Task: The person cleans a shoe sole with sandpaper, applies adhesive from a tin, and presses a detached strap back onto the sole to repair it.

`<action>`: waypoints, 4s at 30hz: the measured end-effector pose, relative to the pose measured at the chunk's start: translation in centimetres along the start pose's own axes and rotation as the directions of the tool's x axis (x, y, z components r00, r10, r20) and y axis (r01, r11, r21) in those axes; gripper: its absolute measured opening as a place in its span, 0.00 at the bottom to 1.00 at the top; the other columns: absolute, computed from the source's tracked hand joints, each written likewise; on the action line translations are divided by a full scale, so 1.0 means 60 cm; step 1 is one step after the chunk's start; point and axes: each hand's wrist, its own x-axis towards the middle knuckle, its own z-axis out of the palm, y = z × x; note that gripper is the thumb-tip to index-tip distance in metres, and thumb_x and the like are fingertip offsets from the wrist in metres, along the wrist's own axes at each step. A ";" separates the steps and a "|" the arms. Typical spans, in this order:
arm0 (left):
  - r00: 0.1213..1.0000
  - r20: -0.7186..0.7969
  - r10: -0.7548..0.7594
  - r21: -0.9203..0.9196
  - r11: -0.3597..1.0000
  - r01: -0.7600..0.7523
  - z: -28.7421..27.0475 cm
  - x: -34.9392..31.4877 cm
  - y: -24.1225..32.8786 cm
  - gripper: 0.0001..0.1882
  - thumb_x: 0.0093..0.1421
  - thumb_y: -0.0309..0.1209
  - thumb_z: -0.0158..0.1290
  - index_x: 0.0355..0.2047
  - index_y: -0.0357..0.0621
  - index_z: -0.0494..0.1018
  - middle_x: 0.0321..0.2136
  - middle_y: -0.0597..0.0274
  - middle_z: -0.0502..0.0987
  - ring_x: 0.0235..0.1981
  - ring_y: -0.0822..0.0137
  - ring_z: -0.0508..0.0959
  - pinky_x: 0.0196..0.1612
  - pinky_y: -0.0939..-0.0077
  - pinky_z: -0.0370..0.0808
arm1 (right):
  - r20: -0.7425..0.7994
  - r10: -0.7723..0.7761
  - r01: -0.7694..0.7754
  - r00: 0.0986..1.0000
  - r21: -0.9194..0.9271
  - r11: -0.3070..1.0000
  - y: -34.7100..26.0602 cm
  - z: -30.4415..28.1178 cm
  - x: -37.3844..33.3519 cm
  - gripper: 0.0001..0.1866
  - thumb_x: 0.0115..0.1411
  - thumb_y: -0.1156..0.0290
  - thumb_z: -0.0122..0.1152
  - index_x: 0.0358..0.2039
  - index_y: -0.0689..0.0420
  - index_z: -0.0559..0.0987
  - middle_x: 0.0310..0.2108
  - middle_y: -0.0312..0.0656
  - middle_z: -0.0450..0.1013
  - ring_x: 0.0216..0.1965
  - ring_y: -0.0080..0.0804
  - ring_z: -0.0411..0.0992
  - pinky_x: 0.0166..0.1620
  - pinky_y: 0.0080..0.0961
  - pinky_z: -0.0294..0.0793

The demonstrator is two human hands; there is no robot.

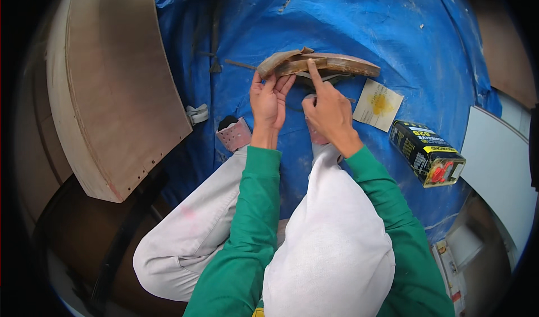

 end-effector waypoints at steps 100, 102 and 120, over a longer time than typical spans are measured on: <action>0.982 0.115 0.150 0.867 0.467 -0.173 0.024 0.046 0.093 0.21 0.63 0.36 0.62 0.49 0.31 0.79 0.32 0.58 0.84 0.34 0.73 0.81 0.43 0.79 0.76 | -0.023 0.573 -0.572 0.819 0.031 0.820 0.284 0.015 -0.163 0.42 0.56 0.68 0.56 0.72 0.55 0.56 0.34 0.58 0.79 0.37 0.61 0.78 0.46 0.49 0.74; 0.987 0.117 0.106 0.889 0.431 -0.151 0.018 0.051 0.109 0.20 0.62 0.34 0.63 0.49 0.30 0.79 0.31 0.58 0.84 0.32 0.74 0.81 0.42 0.80 0.76 | 0.080 0.583 -0.588 0.809 0.091 0.804 0.277 0.004 -0.163 0.41 0.56 0.69 0.56 0.72 0.56 0.58 0.30 0.54 0.79 0.32 0.55 0.78 0.43 0.45 0.76; 0.996 0.014 -0.083 0.901 0.433 0.023 -0.025 0.051 0.142 0.22 0.62 0.32 0.63 0.53 0.35 0.77 0.42 0.58 0.83 0.42 0.69 0.83 0.47 0.76 0.76 | -0.100 0.597 -0.229 0.796 0.864 0.449 0.213 -0.131 -0.203 0.27 0.63 0.79 0.49 0.64 0.63 0.70 0.22 0.27 0.62 0.22 0.12 0.58 0.25 0.12 0.58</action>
